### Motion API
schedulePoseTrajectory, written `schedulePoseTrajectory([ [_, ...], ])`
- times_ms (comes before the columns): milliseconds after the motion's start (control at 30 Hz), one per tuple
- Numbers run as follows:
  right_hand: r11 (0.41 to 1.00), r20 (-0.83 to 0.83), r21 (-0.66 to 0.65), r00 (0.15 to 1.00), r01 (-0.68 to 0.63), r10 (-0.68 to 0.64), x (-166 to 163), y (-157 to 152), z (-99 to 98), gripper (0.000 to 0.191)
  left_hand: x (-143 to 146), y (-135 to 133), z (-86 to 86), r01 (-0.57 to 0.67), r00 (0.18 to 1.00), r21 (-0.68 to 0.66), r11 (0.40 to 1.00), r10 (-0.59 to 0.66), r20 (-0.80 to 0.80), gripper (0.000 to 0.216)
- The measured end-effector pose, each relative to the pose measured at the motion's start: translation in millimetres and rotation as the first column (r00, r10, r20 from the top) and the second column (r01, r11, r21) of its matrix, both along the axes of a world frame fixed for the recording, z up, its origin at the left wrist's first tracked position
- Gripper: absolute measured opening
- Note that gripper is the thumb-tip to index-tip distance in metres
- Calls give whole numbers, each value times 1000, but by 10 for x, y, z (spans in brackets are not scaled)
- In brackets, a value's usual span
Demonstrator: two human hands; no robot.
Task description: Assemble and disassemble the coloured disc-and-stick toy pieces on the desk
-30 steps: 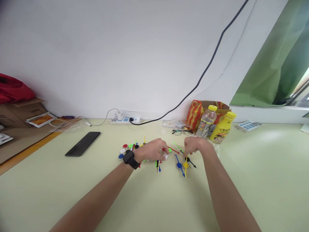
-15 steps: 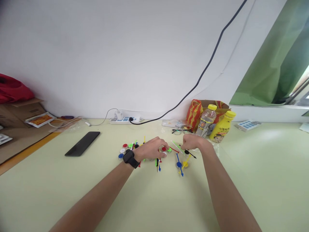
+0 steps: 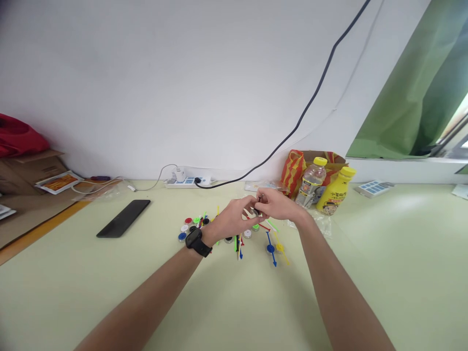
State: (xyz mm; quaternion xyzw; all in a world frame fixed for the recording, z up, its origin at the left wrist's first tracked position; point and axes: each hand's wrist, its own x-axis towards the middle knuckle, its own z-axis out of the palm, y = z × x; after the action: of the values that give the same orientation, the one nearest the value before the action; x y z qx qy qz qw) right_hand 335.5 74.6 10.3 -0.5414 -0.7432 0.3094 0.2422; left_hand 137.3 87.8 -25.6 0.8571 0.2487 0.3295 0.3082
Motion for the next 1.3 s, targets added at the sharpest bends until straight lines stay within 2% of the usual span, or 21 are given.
schedulePoseTrajectory([
  [133,1000,-120,-27,993,-3,-1,-111,16,-4,12,21,7,24,-9,994,-43,999,14,107,13],
  [267,1000,-184,-23,983,-10,6,-98,15,15,14,15,79,11,9,977,-104,995,13,213,9],
  [400,999,-292,28,956,-28,35,-32,14,20,23,-4,142,-6,-18,934,-219,976,95,345,20],
  [533,994,-374,-14,923,-106,94,10,27,-14,25,-29,145,11,-2,929,-270,963,102,357,28],
  [733,985,-336,-86,935,-148,112,15,26,-17,18,-34,128,14,3,931,-285,958,101,350,30],
  [967,991,-266,-69,959,-118,96,-11,3,31,22,-35,126,7,-26,918,-339,941,157,364,32],
  [1133,994,-270,-22,958,-103,93,-41,-42,80,20,-43,125,57,-25,891,-430,903,215,400,38],
  [1300,994,-270,18,957,-106,107,-67,-45,70,8,-32,153,83,23,873,-547,837,250,419,42],
])
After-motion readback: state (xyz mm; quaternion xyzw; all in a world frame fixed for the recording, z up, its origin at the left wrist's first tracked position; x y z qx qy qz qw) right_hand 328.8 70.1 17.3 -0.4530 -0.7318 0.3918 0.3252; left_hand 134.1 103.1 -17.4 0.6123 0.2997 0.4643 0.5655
